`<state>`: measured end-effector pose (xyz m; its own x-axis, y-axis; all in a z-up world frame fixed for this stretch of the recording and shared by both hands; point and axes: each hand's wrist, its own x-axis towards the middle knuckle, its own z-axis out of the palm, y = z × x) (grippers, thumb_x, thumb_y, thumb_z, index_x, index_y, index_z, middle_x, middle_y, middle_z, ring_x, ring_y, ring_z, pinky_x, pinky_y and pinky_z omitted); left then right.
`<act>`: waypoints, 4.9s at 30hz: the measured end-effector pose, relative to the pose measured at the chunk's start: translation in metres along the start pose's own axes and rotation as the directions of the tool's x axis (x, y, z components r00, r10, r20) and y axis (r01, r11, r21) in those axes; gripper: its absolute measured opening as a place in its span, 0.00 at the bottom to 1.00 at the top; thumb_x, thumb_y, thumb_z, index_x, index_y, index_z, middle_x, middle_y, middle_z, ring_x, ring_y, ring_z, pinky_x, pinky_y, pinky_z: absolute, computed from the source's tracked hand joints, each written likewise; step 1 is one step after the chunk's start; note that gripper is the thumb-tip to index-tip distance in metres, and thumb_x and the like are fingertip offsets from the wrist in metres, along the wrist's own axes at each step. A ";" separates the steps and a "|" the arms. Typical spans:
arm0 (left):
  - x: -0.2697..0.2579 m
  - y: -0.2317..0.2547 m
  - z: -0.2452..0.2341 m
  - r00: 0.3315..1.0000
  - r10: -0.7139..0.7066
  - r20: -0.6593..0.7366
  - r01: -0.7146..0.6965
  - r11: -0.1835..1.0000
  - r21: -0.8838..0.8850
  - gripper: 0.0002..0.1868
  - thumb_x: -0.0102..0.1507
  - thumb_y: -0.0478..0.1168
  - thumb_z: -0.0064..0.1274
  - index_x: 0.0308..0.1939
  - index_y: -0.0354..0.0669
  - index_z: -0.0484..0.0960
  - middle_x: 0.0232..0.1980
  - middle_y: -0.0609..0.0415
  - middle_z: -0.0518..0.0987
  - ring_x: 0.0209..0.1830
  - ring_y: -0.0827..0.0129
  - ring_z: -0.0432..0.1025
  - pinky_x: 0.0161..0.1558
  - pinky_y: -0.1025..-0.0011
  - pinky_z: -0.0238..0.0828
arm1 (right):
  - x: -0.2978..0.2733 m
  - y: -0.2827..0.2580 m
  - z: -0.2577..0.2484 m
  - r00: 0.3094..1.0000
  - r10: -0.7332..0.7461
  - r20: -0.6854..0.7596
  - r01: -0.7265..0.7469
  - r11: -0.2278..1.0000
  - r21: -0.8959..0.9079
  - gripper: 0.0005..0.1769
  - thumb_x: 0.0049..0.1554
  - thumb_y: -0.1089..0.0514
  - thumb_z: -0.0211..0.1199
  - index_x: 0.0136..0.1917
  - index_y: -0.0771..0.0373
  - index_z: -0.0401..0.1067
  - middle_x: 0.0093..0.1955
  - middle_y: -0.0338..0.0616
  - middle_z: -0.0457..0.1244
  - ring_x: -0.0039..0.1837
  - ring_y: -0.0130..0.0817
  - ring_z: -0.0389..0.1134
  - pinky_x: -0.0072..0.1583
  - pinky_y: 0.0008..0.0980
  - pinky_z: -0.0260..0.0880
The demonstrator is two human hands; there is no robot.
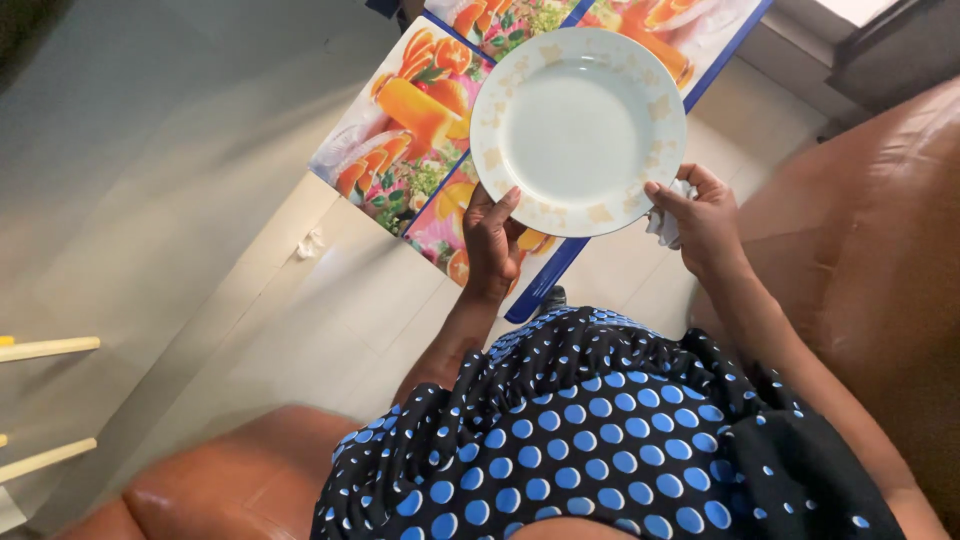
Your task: The person wipes several plates with a white cloth, handling them one at a time. They pick up each plate from a glass table, wipe both sides, and place it on a nearby tray. The person repeats this process for multiple plates throughout the clip.
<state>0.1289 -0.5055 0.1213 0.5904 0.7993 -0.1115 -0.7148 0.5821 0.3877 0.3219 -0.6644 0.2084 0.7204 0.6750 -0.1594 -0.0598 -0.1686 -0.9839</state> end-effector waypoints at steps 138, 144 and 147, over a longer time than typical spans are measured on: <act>0.374 -0.177 0.132 0.689 0.694 -0.208 -0.158 0.424 0.892 0.41 0.68 0.60 0.50 0.76 0.38 0.62 0.74 0.40 0.67 0.72 0.54 0.66 0.66 0.63 0.69 | 0.484 -0.006 0.046 0.521 -0.161 0.838 0.421 0.903 -0.088 0.16 0.65 0.64 0.60 0.66 0.66 0.69 0.54 0.43 0.67 0.51 0.24 0.67 0.52 0.23 0.68; 0.328 -0.159 0.144 0.608 0.794 -0.016 -0.197 0.170 0.966 0.47 0.68 0.60 0.53 0.82 0.38 0.53 0.84 0.38 0.56 0.85 0.51 0.54 0.81 0.59 0.55 | 0.437 -0.046 0.052 0.331 -0.283 0.900 0.577 0.816 0.044 0.36 0.62 0.65 0.63 0.80 0.66 0.54 0.74 0.53 0.61 0.71 0.38 0.66 0.66 0.33 0.69; 0.296 -0.151 0.142 0.630 0.776 0.026 -0.276 0.192 0.942 0.49 0.70 0.60 0.53 0.83 0.36 0.48 0.86 0.37 0.51 0.88 0.50 0.48 0.84 0.60 0.51 | 0.401 -0.062 0.058 0.186 -0.391 0.902 0.728 0.671 0.141 0.45 0.60 0.65 0.65 0.84 0.66 0.47 0.82 0.58 0.53 0.82 0.50 0.57 0.77 0.43 0.62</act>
<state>0.4647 -0.3780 0.1598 -0.1730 0.9514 0.2549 0.0525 -0.2495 0.9670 0.5740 -0.3418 0.2007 -0.4659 0.8388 0.2816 0.3873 0.4795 -0.7875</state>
